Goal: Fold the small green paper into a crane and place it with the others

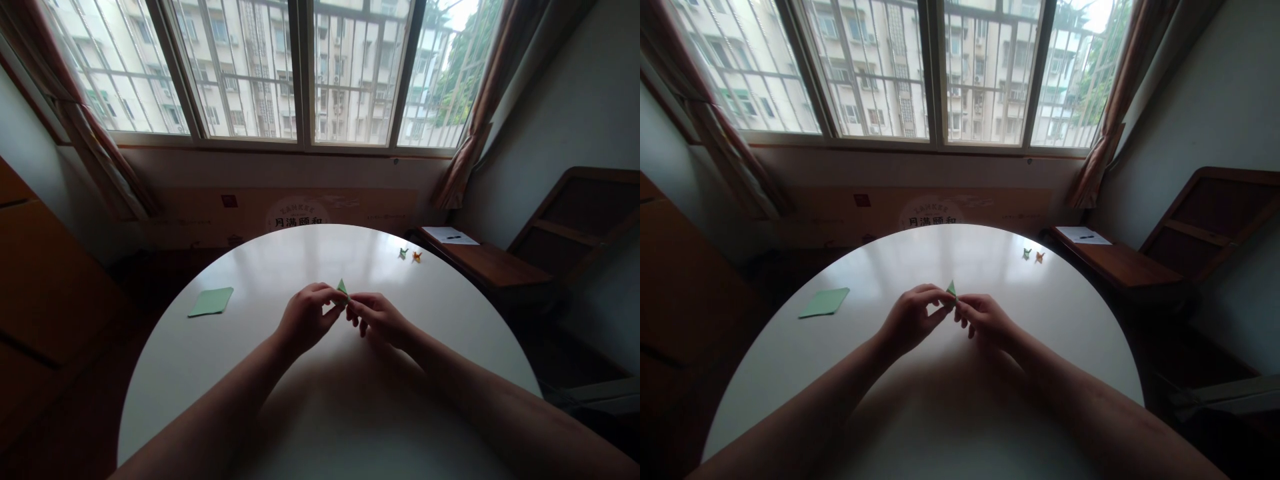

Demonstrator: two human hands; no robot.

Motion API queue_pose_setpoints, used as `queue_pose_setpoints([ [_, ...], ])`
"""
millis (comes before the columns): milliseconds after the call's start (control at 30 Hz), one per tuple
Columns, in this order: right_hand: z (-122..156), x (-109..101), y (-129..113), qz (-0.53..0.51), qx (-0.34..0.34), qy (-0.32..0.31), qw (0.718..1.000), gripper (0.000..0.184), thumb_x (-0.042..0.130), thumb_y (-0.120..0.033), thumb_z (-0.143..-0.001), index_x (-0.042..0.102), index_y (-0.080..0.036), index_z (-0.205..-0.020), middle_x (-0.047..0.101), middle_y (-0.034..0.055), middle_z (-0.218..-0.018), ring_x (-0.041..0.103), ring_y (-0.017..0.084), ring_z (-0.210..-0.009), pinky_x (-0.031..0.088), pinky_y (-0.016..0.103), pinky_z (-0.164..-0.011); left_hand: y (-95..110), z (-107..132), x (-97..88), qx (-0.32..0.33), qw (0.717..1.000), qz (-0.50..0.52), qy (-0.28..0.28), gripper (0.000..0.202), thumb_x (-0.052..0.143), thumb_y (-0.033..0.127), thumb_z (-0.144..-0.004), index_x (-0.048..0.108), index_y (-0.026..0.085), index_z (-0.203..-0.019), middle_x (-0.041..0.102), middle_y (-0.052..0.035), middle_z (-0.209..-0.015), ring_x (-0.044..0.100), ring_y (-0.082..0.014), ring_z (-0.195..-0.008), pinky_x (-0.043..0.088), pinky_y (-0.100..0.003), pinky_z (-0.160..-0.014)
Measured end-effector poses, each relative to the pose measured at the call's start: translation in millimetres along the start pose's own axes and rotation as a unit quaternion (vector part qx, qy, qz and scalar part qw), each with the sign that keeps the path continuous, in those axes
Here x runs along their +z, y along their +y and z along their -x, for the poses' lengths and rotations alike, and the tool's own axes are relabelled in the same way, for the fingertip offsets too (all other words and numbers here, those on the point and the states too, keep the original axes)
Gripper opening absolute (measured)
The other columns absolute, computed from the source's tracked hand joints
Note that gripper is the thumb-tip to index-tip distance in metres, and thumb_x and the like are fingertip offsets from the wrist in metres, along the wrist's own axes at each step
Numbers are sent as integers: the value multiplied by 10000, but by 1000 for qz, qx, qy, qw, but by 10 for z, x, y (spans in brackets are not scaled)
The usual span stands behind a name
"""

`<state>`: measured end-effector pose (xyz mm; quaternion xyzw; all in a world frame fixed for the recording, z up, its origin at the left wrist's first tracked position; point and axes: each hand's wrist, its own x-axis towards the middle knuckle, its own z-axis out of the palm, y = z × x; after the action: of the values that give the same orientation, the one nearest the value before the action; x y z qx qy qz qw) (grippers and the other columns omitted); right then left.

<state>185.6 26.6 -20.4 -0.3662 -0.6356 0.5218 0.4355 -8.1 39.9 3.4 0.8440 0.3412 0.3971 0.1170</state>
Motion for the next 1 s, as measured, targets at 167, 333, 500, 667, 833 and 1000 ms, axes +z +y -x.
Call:
queue_pose_setpoints([
  [167,-7,25,-38,-16,-4,21,1000,337,611,-472,-864,705,-149,-882,582,27,-693,531,143,-610,446,228,-443,29,11,-4,6,1000,7,21,186,649,133,-861,751,231,-982,718,-47,-937,666,-177,-812,544,-270,-681],
  [333,-3,28,-72,-48,-1,37,998,257,597,-400,-850,682,-157,-840,578,22,-687,532,142,-607,442,230,-450,36,11,-4,-25,997,49,52,151,672,210,-858,764,222,-976,649,-80,-1052,658,-164,-816,519,-211,-540],
  [500,5,18,-75,-79,12,51,996,229,588,-373,-841,658,-160,-794,579,25,-692,541,145,-620,448,225,-447,-6,0,43,-84,978,191,17,198,676,233,-845,742,180,-1023,703,-87,-1018,674,-176,-802,497,-194,-480],
  [667,-26,11,-1,-63,-7,75,995,225,613,-361,-844,617,-180,-976,587,1,-717,552,141,-605,456,214,-423,-26,-24,62,-140,957,255,7,232,706,258,-804,755,138,-996,734,-95,-898,657,-203,-778,534,-228,-488],
  [833,-35,-2,73,-6,-83,103,991,325,657,-323,-855,528,-256,-1145,598,-4,-902,612,140,-654,495,216,-425,-2,-37,57,-172,943,286,-4,271,718,282,-781,759,118,-993,731,-109,-896,642,-209,-779,532,-227,-465],
  [1000,-24,-13,69,51,-113,107,987,211,627,-276,-874,589,-255,-1080,620,29,-1049,660,149,-706,491,201,-419,-7,-40,75,-192,928,319,-10,298,737,280,-764,764,116,-1012,744,-101,-869,636,-193,-746,526,-222,-469],
])
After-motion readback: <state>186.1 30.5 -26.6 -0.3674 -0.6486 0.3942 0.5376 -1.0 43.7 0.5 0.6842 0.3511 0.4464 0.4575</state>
